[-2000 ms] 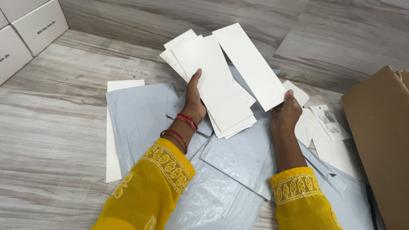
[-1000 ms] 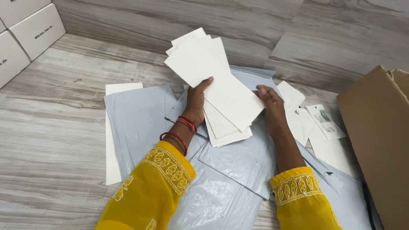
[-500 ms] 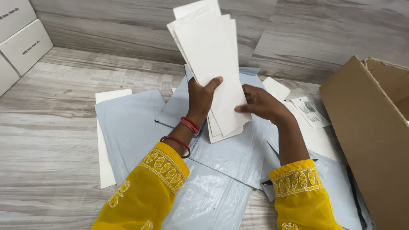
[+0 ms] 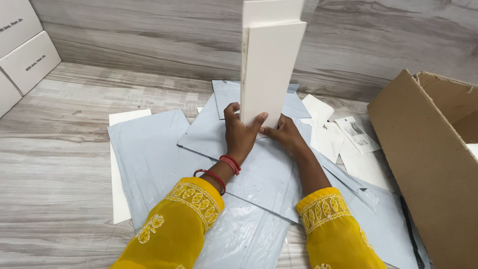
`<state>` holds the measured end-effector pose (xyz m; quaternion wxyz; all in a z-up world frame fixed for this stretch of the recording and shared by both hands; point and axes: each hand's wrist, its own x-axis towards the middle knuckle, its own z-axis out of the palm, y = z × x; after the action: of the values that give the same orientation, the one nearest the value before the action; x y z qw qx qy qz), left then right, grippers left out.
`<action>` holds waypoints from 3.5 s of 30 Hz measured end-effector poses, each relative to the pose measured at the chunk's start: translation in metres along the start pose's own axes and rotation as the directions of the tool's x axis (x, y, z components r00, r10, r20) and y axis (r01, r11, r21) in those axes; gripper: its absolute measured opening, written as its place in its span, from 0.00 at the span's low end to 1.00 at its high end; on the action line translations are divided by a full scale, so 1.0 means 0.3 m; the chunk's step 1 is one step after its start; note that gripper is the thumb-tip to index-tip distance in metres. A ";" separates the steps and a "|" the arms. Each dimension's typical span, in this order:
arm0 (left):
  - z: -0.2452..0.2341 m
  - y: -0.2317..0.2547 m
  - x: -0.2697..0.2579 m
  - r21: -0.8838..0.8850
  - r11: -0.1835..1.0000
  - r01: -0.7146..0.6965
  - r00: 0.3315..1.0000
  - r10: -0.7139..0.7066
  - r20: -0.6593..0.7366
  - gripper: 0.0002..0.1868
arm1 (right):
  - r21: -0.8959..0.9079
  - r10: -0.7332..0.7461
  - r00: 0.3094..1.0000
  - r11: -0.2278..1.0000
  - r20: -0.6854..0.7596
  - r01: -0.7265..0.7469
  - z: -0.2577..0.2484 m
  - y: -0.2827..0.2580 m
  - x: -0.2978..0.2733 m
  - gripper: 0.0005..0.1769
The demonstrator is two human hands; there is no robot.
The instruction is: The person sorts stacks of white paper cards and gray padded envelopes on a tiled floor, placing them into a cardboard box. They also handle small printed cards with QR codes, stacking them separately.
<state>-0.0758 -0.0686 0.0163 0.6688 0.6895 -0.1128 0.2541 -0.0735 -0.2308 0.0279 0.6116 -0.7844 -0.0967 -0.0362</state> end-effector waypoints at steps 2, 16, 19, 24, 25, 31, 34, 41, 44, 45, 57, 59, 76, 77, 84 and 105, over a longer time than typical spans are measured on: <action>0.015 -0.047 -0.004 -0.034 0.998 0.056 0.998 -0.057 -0.024 0.39 | -0.006 -0.005 0.999 1.000 -0.035 0.005 0.033 0.019 0.006 0.32; 0.001 -0.164 0.064 -0.083 0.899 0.430 0.901 -0.421 0.108 0.22 | -0.568 -0.242 0.950 0.818 -0.199 0.090 0.117 -0.001 0.004 0.51; 0.000 -0.188 0.071 -0.121 0.874 0.471 0.881 -0.459 0.116 0.22 | -0.625 -0.223 0.975 0.764 -0.027 0.157 0.104 -0.035 -0.018 0.56; -0.020 -0.178 0.082 -0.144 0.860 0.490 0.858 -0.447 0.253 0.22 | -0.789 -0.188 0.977 0.583 0.099 0.192 0.096 -0.090 -0.127 0.60; -0.018 -0.163 0.076 -0.139 0.866 0.481 0.856 -0.428 0.291 0.22 | -0.849 -0.204 0.977 0.503 0.062 0.160 0.097 -0.091 -0.151 0.54; 0.075 0.017 0.000 -0.248 0.775 0.582 0.724 -0.355 0.591 0.30 | -0.968 -0.527 0.849 0.189 0.041 0.164 -0.077 -0.154 -0.301 0.39; 0.204 0.143 -0.034 -0.358 0.781 0.511 0.755 -0.209 0.622 0.35 | -0.939 -0.630 0.775 0.292 -0.046 0.181 -0.231 -0.253 -0.388 0.29; 0.627 0.343 -0.210 -0.473 0.832 0.291 0.710 0.144 0.690 0.25 | -0.985 -0.744 0.664 -0.160 0.080 -0.061 -0.643 -0.558 -0.603 0.10; 0.774 0.419 -0.358 -0.503 0.863 -0.046 0.653 0.407 0.639 0.24 | -0.921 -0.635 0.733 -0.082 -0.246 -0.380 -0.839 -0.645 -0.684 0.13; 0.824 0.451 -0.397 -0.463 0.845 -0.268 0.612 0.520 0.596 0.23 | -0.889 -0.580 0.751 -0.097 -0.315 -0.448 -0.911 -0.659 -0.696 0.13; 0.993 0.473 -0.519 -0.382 0.627 -0.678 0.565 0.778 0.274 0.12 | -0.673 -0.147 0.758 -0.374 -0.636 -0.638 -1.444 -0.237 -0.665 0.11; 1.004 0.464 -0.528 -0.403 0.615 -0.678 0.562 0.787 0.255 0.11 | -0.697 -0.095 0.789 -0.413 -0.607 -0.586 -1.429 -0.175 -0.635 0.12; 1.022 0.454 -0.554 -0.410 0.654 -0.636 0.615 0.750 0.242 0.14 | -0.847 -0.086 0.996 -0.526 -0.037 -0.077 -1.343 0.104 -0.520 0.36; 1.024 0.453 -0.550 -0.416 0.649 -0.637 0.612 0.754 0.238 0.14 | -0.835 0.017 0.981 -0.528 -0.195 -0.156 -1.339 0.099 -0.510 0.31; 1.020 0.438 -0.551 -0.392 0.648 -0.653 0.599 0.758 0.257 0.13 | -0.766 0.163 0.768 -0.339 -0.620 -0.547 -1.278 -0.058 -0.504 0.28; 0.998 0.439 -0.564 -0.351 0.678 -0.646 0.625 0.734 0.266 0.12 | -0.830 0.256 0.795 -0.057 -0.550 -0.555 -1.456 -0.037 -0.493 0.38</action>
<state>-0.2243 -0.4037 0.0527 0.5551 0.5486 -0.5266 0.3369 -0.1937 -0.6663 0.1215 -0.0836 -0.9613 0.2625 0.0059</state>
